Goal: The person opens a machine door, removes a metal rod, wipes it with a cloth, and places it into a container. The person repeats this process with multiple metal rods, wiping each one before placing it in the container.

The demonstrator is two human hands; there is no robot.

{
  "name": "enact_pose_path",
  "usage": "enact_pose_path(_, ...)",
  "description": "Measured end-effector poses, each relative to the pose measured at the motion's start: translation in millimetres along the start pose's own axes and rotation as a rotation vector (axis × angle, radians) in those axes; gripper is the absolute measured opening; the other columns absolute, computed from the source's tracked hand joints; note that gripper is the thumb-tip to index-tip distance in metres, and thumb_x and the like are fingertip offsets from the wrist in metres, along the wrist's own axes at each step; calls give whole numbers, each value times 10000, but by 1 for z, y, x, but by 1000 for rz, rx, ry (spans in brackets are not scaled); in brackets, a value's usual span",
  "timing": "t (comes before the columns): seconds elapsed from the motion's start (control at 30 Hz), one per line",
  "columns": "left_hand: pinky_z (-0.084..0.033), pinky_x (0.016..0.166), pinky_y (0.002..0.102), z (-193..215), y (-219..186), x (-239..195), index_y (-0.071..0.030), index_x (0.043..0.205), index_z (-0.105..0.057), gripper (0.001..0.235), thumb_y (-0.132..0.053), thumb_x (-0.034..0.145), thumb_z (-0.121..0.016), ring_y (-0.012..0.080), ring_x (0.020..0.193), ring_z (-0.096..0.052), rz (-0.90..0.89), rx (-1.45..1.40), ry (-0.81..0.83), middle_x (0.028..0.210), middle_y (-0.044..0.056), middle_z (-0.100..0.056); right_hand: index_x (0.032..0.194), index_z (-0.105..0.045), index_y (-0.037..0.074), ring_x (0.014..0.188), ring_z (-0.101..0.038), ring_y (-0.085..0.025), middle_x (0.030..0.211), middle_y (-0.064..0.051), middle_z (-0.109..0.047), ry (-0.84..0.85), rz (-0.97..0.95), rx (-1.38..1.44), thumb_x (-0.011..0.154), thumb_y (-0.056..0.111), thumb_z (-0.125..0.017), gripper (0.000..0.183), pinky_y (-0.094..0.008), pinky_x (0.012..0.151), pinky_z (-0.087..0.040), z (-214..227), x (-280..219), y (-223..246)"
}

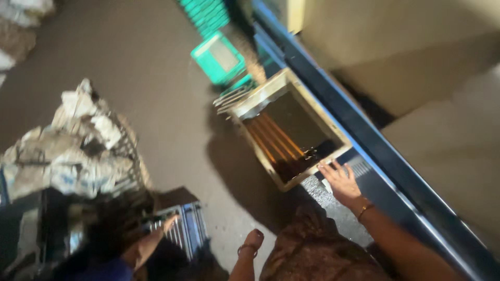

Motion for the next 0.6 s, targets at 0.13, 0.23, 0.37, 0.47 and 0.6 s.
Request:
enact_pose_path(0.13,-504,1042,431,12,-38,9,-61,1215,-674,359,-270,936,-590,375,1228,-622,-59,56,22,1264,209,-674,1608,-199,252,1509,-228,-263,1659,-17,-189,288,-169,152,965,59,-436,711,-565,1226,-157,-28,-43,-6)
enact_pose_path(0.23,-502,1048,434,11,-65,15,-61,1250,-665,383,-245,921,-593,380,1251,-611,-251,185,23,1290,213,-663,1576,-379,211,1392,-541,-290,1505,-97,-544,280,-286,334,982,214,-539,615,-416,1187,-449,-41,-98,-18)
enact_pose_path(0.37,-497,1058,436,6,-108,22,-75,1273,-666,389,-246,933,-585,376,1269,-606,-291,238,29,1313,205,-660,1486,-440,194,1355,-550,-278,1466,-100,-560,617,-503,528,940,260,-610,576,-444,1108,-460,-45,-186,-43)
enact_pose_path(0.47,-506,1061,429,-7,-137,13,-64,1266,-668,415,-259,900,-639,360,1256,-624,-351,232,87,1305,201,-673,1367,-575,202,1285,-603,-289,1380,-127,-621,442,-638,640,916,291,-645,466,-411,1093,-488,-56,-257,-62)
enact_pose_path(0.6,-506,1048,442,-34,-175,-10,-43,1244,-652,422,-281,896,-677,346,1242,-620,-352,280,145,1297,193,-664,1291,-626,171,1118,-717,-286,1189,-128,-735,352,-750,569,955,310,-569,368,-403,988,-566,-83,-333,-79)
Point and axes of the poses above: each hand's wrist, its own x-axis towards the middle knuckle, its own z-axis out of the back of the hand, y = z × x, the point moved 1 cm from there along x, towards the middle knuckle
